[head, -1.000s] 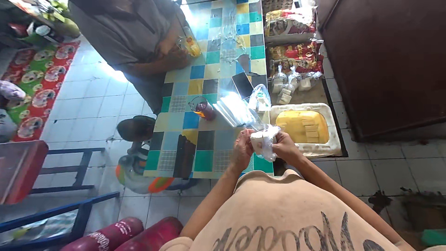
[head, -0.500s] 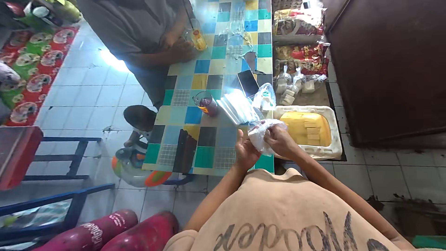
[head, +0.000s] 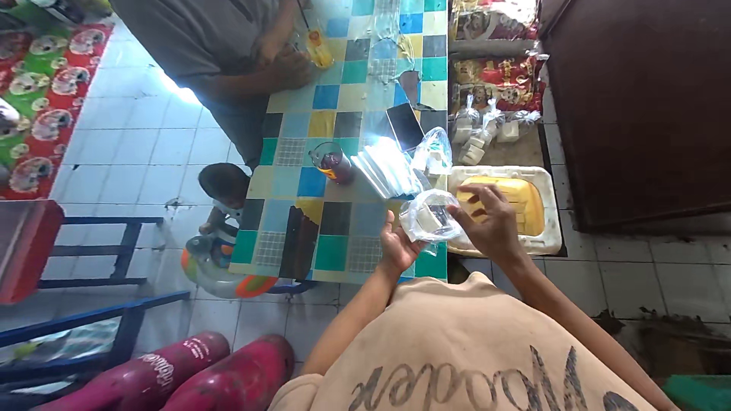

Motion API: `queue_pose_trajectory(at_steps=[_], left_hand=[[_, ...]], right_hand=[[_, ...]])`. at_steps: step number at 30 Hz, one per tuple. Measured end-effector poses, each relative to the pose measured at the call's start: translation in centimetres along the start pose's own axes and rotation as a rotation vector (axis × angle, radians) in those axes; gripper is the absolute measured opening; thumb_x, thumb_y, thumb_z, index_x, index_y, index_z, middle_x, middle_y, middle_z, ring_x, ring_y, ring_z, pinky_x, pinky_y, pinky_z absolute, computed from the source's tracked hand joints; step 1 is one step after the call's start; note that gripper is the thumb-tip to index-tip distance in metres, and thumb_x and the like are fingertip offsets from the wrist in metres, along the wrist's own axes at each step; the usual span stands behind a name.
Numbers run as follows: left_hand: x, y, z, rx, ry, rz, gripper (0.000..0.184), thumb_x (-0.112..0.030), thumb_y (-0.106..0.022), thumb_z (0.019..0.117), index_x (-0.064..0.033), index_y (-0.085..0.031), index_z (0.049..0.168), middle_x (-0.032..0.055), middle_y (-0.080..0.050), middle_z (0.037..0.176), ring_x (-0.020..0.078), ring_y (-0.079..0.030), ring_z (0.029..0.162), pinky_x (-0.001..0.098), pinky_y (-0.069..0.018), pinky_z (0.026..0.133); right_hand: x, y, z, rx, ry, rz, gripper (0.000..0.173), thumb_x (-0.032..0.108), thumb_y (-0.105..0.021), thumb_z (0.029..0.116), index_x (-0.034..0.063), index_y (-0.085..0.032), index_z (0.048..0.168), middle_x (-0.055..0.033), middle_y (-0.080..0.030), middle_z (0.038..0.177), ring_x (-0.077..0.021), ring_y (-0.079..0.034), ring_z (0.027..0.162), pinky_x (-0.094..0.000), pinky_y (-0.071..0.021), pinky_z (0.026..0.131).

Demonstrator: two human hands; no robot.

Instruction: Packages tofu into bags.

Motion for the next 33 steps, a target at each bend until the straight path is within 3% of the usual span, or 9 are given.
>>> queue_pose_trajectory(at_steps=[3,8,11,14,16,19,23,25,33], left_hand=[[0.4,0.3,0.7,-0.046,0.023,0.123,0.077,-0.068,-0.009,0.1022,-0.0146,-0.049,0.141,0.0114,-0.067,0.120,0.0227,-0.069,0.099,0.0365,-0.0587,0.080],[0.3,0.3,2.6,-0.107,0.030,0.702,0.085,-0.068,-0.004,0.1023,-0.0078,-0.041,0.151,0.0153,-0.058,0.138,0.0233,-0.059,0.119,0.0400,-0.0505,0.098],[-0.5,1.1,2.2,-0.214,-0.003,1.134,0.090,-0.074,-0.017,0.1001,-0.0070,-0.024,0.160,0.0245,-0.032,0.160,0.0379,-0.039,0.144,0.0556,-0.0358,0.115],[-1.4,-0.6,1.6,-0.261,-0.147,1.448,0.082,-0.054,-0.042,0.1057,-0.0037,-0.013,0.163,0.0317,-0.020,0.162,0.0477,-0.032,0.145,0.0614,-0.0315,0.116],[-1.6,-1.0,1.6,-0.297,-0.255,1.573,0.079,-0.035,-0.063,0.1011,-0.0040,-0.022,0.162,0.0310,-0.029,0.158,0.0464,-0.043,0.138,0.0589,-0.0394,0.111],[-2.1,-1.0,1.4,-0.354,-0.387,1.643,0.065,0.003,-0.062,0.0919,-0.0022,-0.042,0.153,0.0297,-0.046,0.146,0.0395,-0.059,0.119,0.0490,-0.0523,0.096],[-3.3,-0.8,0.0,-0.276,-0.399,1.617,0.073,-0.013,-0.065,0.0927,-0.0001,-0.032,0.156,0.0290,-0.035,0.156,0.0386,-0.053,0.130,0.0492,-0.0515,0.098],[-3.7,-0.5,-1.2,-0.277,-0.444,1.604,0.077,-0.022,-0.065,0.0911,0.0054,-0.031,0.155,0.0331,-0.031,0.157,0.0423,-0.046,0.135,0.0517,-0.0477,0.102],[-3.3,2.0,-4.5,-0.454,-0.491,1.607,0.068,-0.022,-0.059,0.0911,0.0149,-0.039,0.145,0.0365,-0.039,0.148,0.0290,-0.054,0.126,0.0331,-0.0518,0.094]], right_hand=[[-6.0,-3.5,-0.2,0.310,-0.455,0.293,0.065,0.032,-0.067,0.1005,0.0040,-0.040,0.152,-0.0193,-0.059,0.139,-0.0303,-0.062,0.119,-0.0508,-0.0527,0.098],[-10.1,-8.5,-1.6,0.362,-0.610,0.348,0.037,0.002,-0.052,0.1054,-0.0017,-0.054,0.142,-0.0219,-0.065,0.131,-0.0290,-0.067,0.114,-0.0470,-0.0522,0.100],[-10.7,-9.3,-1.8,0.289,-0.626,0.195,0.034,0.000,-0.053,0.1028,-0.0040,-0.059,0.136,-0.0266,-0.063,0.133,-0.0380,-0.062,0.122,-0.0543,-0.0479,0.105],[-10.8,-9.9,-1.6,0.340,-0.622,0.100,0.037,0.000,-0.057,0.0988,-0.0058,-0.059,0.136,-0.0313,-0.050,0.143,-0.0434,-0.056,0.127,-0.0545,-0.0475,0.106],[-10.8,-10.2,-1.5,0.431,-0.619,0.078,0.044,0.008,-0.061,0.1002,-0.0025,-0.055,0.142,-0.0307,-0.052,0.142,-0.0431,-0.057,0.126,-0.0541,-0.0482,0.105],[-10.8,-8.4,-0.8,0.669,-0.545,0.095,0.070,0.033,-0.065,0.1023,0.0010,-0.037,0.157,-0.0264,-0.056,0.142,-0.0391,-0.057,0.130,-0.0540,-0.0443,0.111],[-17.0,-0.1,2.3,0.457,-0.530,0.163,0.035,0.025,-0.056,0.1075,0.0018,-0.066,0.132,-0.0180,-0.073,0.118,-0.0301,-0.071,0.106,-0.0510,-0.0545,0.098],[-22.6,2.8,3.8,0.442,-0.622,0.050,0.033,0.019,-0.050,0.1097,0.0018,-0.066,0.132,-0.0199,-0.070,0.125,-0.0334,-0.067,0.116,-0.0544,-0.0486,0.105],[-34.6,-3.0,2.7,1.130,-0.666,-0.464,0.033,-0.007,-0.057,0.0977,-0.0107,-0.061,0.130,-0.0343,-0.057,0.136,-0.0515,-0.053,0.131,-0.0659,-0.0423,0.108]])
Point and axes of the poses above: each hand's wrist, its own z-axis towards the middle knuckle, its own y-axis out of the back of the hand, x = y × z, the point moved 6 cm from there along z, towards the middle knuckle
